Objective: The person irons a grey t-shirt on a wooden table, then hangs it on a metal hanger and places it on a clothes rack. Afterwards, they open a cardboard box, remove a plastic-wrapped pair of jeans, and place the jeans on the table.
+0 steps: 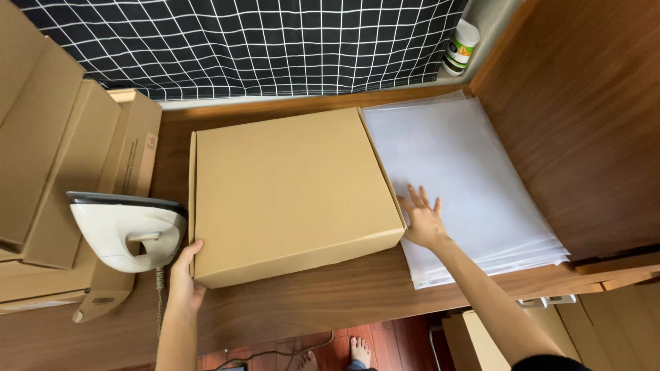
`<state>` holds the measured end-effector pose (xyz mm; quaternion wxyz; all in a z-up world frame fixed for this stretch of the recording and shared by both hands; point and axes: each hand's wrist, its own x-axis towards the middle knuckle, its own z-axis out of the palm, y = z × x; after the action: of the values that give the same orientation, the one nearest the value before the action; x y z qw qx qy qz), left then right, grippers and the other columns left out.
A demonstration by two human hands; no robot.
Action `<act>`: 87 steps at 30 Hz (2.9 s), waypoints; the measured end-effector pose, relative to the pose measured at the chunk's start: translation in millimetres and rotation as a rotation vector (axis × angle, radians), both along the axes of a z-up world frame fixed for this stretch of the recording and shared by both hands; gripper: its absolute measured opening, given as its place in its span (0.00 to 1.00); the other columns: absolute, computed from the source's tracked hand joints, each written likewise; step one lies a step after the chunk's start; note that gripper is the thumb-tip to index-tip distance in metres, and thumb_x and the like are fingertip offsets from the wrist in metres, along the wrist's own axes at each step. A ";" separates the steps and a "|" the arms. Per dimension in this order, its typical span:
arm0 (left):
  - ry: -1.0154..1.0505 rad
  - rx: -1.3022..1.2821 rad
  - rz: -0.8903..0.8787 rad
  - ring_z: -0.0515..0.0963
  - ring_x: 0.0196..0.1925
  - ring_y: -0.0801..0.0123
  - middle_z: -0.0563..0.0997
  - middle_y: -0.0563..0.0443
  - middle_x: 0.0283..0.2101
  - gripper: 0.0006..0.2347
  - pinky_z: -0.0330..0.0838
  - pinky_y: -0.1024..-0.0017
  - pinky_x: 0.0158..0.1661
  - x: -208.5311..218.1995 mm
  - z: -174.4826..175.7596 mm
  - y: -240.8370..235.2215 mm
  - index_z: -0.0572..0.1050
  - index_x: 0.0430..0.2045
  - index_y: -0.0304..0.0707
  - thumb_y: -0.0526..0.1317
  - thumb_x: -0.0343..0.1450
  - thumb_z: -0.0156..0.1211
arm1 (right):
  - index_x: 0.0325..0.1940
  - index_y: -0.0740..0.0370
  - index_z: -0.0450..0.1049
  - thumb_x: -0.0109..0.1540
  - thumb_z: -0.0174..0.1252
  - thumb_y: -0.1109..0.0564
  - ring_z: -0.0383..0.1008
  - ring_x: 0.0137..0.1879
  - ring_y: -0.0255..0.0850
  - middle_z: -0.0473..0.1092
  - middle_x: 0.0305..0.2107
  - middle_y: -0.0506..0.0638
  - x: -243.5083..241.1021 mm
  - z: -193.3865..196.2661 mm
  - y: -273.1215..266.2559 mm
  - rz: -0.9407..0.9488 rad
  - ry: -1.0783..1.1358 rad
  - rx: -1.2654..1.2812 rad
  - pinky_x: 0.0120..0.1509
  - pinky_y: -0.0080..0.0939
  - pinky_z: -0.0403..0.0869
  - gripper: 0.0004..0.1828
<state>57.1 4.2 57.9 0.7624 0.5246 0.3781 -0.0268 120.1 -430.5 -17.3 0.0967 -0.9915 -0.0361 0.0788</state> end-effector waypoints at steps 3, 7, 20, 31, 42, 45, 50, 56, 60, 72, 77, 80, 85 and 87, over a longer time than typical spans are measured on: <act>-0.013 -0.012 0.020 0.73 0.37 0.72 0.75 0.58 0.37 0.15 0.65 0.75 0.32 5.2 -14.3 6.6 0.71 0.37 0.47 0.45 0.57 0.55 | 0.66 0.50 0.35 0.49 0.54 0.58 0.21 0.69 0.54 0.26 0.65 0.50 17.8 -9.9 5.8 0.083 0.116 -0.191 0.63 0.72 0.36 0.48; -0.040 -0.034 -0.004 0.73 0.38 0.70 0.75 0.57 0.38 0.15 0.64 0.73 0.33 3.4 -15.6 7.0 0.70 0.37 0.46 0.45 0.57 0.54 | 0.66 0.46 0.37 0.50 0.53 0.53 0.23 0.69 0.53 0.30 0.64 0.51 24.9 -19.0 8.6 0.052 0.115 -0.181 0.62 0.74 0.36 0.45; -0.053 -0.020 -0.068 0.72 0.39 0.68 0.75 0.52 0.39 0.16 0.63 0.73 0.35 16.6 -15.8 9.9 0.70 0.38 0.40 0.43 0.59 0.52 | 0.62 0.39 0.46 0.56 0.41 0.50 0.28 0.69 0.53 0.34 0.64 0.52 52.5 -14.8 13.7 -0.156 0.064 -0.197 0.61 0.76 0.36 0.29; -0.100 -0.031 -0.105 0.56 0.60 0.43 0.54 0.31 0.59 0.32 0.53 0.49 0.54 34.6 -2.8 -5.9 0.51 0.56 0.27 0.45 0.60 0.54 | 0.58 0.47 0.60 0.58 0.45 0.54 0.37 0.70 0.46 0.51 0.62 0.47 35.0 6.1 13.0 -0.141 -0.182 -0.010 0.67 0.66 0.38 0.23; -0.113 0.005 -0.143 0.61 0.57 0.47 0.59 0.34 0.58 0.33 0.54 0.48 0.52 35.7 27.6 -18.3 0.52 0.57 0.36 0.55 0.62 0.49 | 0.62 0.54 0.54 0.57 0.38 0.46 0.52 0.63 0.57 0.53 0.58 0.57 -9.5 109.8 57.6 -0.558 0.206 1.438 0.55 0.58 0.59 0.30; -0.119 0.058 -0.261 0.56 0.60 0.40 0.53 0.33 0.61 0.33 0.52 0.46 0.55 32.0 9.6 -5.7 0.48 0.58 0.40 0.57 0.62 0.43 | 0.63 0.48 0.54 0.56 0.41 0.46 0.53 0.60 0.56 0.54 0.56 0.58 -7.5 97.5 54.2 -0.554 0.254 1.444 0.53 0.59 0.60 0.30; -0.085 0.408 -0.384 0.66 0.53 0.41 0.63 0.30 0.55 0.31 0.66 0.54 0.45 33.9 -15.5 3.5 0.58 0.55 0.33 0.56 0.63 0.47 | 0.66 0.47 0.48 0.53 0.42 0.48 0.43 0.67 0.59 0.45 0.61 0.62 -28.6 149.5 74.3 -0.586 0.298 1.372 0.58 0.68 0.52 0.35; -0.018 0.582 -0.474 0.72 0.47 0.44 0.65 0.29 0.53 0.27 0.75 0.65 0.36 19.7 11.7 -7.3 0.58 0.55 0.34 0.55 0.67 0.40 | 0.67 0.43 0.42 0.52 0.43 0.46 0.41 0.67 0.61 0.41 0.62 0.61 -36.8 169.0 78.1 -0.610 0.376 1.335 0.55 0.75 0.51 0.39; 0.029 0.657 -0.489 0.78 0.38 0.50 0.66 0.28 0.52 0.25 0.77 0.69 0.30 25.6 4.8 -5.2 0.57 0.56 0.37 0.53 0.68 0.36 | 0.67 0.45 0.41 0.51 0.44 0.44 0.43 0.65 0.62 0.41 0.61 0.63 -41.1 178.1 81.4 -0.634 0.395 1.378 0.52 0.78 0.52 0.40; 0.037 0.739 -0.456 0.76 0.39 0.46 0.69 0.29 0.48 0.24 0.77 0.71 0.24 18.6 25.4 -11.7 0.57 0.56 0.42 0.53 0.69 0.33 | 0.67 0.50 0.41 0.53 0.45 0.52 0.39 0.66 0.63 0.36 0.63 0.63 -49.7 157.0 74.8 -0.623 0.337 1.327 0.51 0.77 0.55 0.39; 0.083 0.725 -0.523 0.74 0.41 0.41 0.67 0.29 0.50 0.24 0.77 0.66 0.23 -0.5 45.7 -19.9 0.56 0.57 0.43 0.55 0.69 0.32 | 0.67 0.55 0.42 0.53 0.48 0.47 0.37 0.65 0.67 0.35 0.62 0.65 -53.1 133.4 64.7 -0.664 0.348 1.292 0.49 0.77 0.57 0.40; 0.124 0.749 -0.597 0.76 0.37 0.44 0.67 0.30 0.51 0.28 0.78 0.67 0.23 -10.4 54.0 -20.3 0.55 0.57 0.43 0.58 0.67 0.29 | 0.67 0.59 0.42 0.55 0.47 0.44 0.39 0.64 0.68 0.35 0.62 0.68 -60.5 132.5 63.4 -0.679 0.354 1.221 0.48 0.75 0.60 0.40; 0.203 0.795 -0.706 0.79 0.31 0.50 0.69 0.32 0.50 0.32 0.78 0.66 0.27 -13.7 39.7 -11.5 0.56 0.56 0.41 0.62 0.66 0.22 | 0.66 0.61 0.42 0.57 0.44 0.39 0.45 0.62 0.72 0.37 0.60 0.71 -74.1 151.6 63.8 -0.647 0.358 1.098 0.46 0.72 0.63 0.41; 0.215 0.788 -0.726 0.80 0.28 0.50 0.69 0.31 0.49 0.33 0.78 0.66 0.29 -12.8 29.8 -5.3 0.57 0.55 0.37 0.63 0.65 0.25 | 0.66 0.59 0.44 0.57 0.42 0.37 0.52 0.57 0.73 0.44 0.58 0.72 -79.6 163.1 66.8 -0.585 0.398 0.983 0.41 0.69 0.68 0.40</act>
<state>44.3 -1.0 87.7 0.4068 0.8617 0.2298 -0.1979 40.5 -363.7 145.8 0.5662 -0.7656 0.2244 0.2073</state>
